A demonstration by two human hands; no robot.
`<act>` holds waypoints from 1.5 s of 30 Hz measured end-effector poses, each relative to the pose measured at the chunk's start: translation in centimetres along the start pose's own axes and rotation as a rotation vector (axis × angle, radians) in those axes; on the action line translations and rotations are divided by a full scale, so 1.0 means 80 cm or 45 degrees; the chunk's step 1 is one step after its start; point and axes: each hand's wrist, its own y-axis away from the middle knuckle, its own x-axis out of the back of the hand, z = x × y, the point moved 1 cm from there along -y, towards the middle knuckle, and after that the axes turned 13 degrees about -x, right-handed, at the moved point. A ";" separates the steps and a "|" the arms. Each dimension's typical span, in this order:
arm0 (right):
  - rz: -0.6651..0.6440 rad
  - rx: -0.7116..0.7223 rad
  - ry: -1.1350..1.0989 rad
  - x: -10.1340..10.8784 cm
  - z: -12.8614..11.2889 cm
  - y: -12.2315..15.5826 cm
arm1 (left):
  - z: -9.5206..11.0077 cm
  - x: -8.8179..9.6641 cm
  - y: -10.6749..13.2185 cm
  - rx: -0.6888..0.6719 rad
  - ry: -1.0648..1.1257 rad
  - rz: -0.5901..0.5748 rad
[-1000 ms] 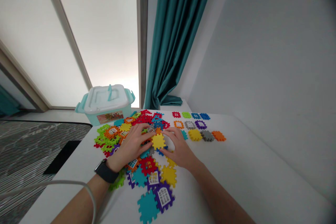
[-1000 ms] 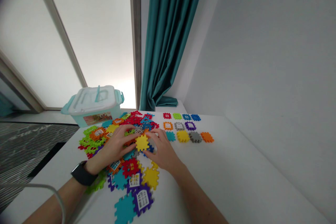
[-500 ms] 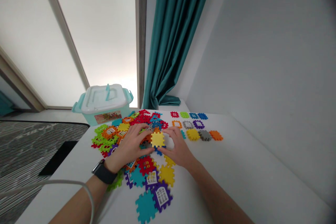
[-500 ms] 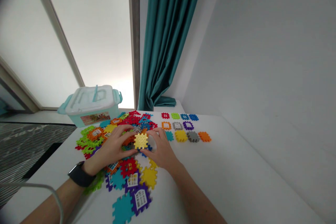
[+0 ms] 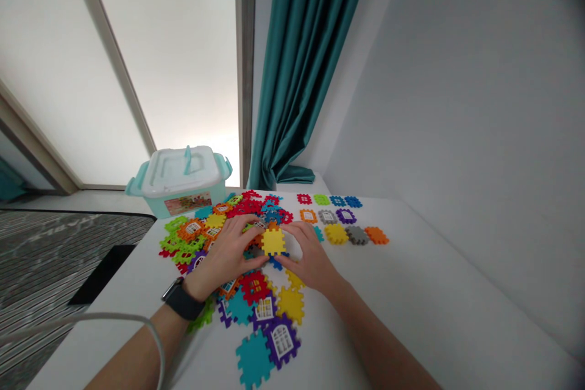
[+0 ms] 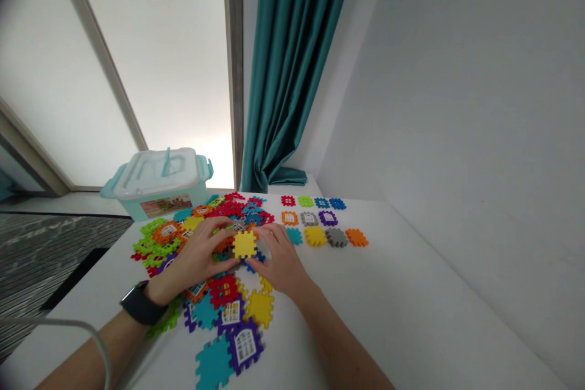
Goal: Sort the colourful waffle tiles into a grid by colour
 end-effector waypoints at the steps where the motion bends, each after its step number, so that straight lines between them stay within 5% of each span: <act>1: 0.000 -0.005 0.000 0.000 0.000 0.000 | 0.000 0.000 0.000 -0.001 0.002 0.004; 18: 0.178 0.306 0.018 0.012 -0.001 -0.003 | -0.002 -0.001 0.001 0.119 0.257 -0.004; 22: 0.175 0.158 -0.129 0.010 -0.008 -0.003 | 0.001 0.003 -0.002 0.171 0.366 -0.057; 28: -0.042 -0.528 -0.592 -0.008 -0.005 -0.004 | -0.002 0.002 -0.005 0.295 0.561 0.034; 31: -0.139 -0.704 -0.828 -0.014 -0.001 -0.004 | -0.003 0.000 -0.006 0.381 0.692 0.066; 40: -0.134 -0.768 -0.921 -0.012 -0.003 -0.006 | 0.000 0.003 -0.009 0.449 0.810 0.059; 45: 0.053 -0.497 -0.537 -0.002 -0.010 -0.007 | 0.002 0.001 -0.009 0.436 0.769 0.050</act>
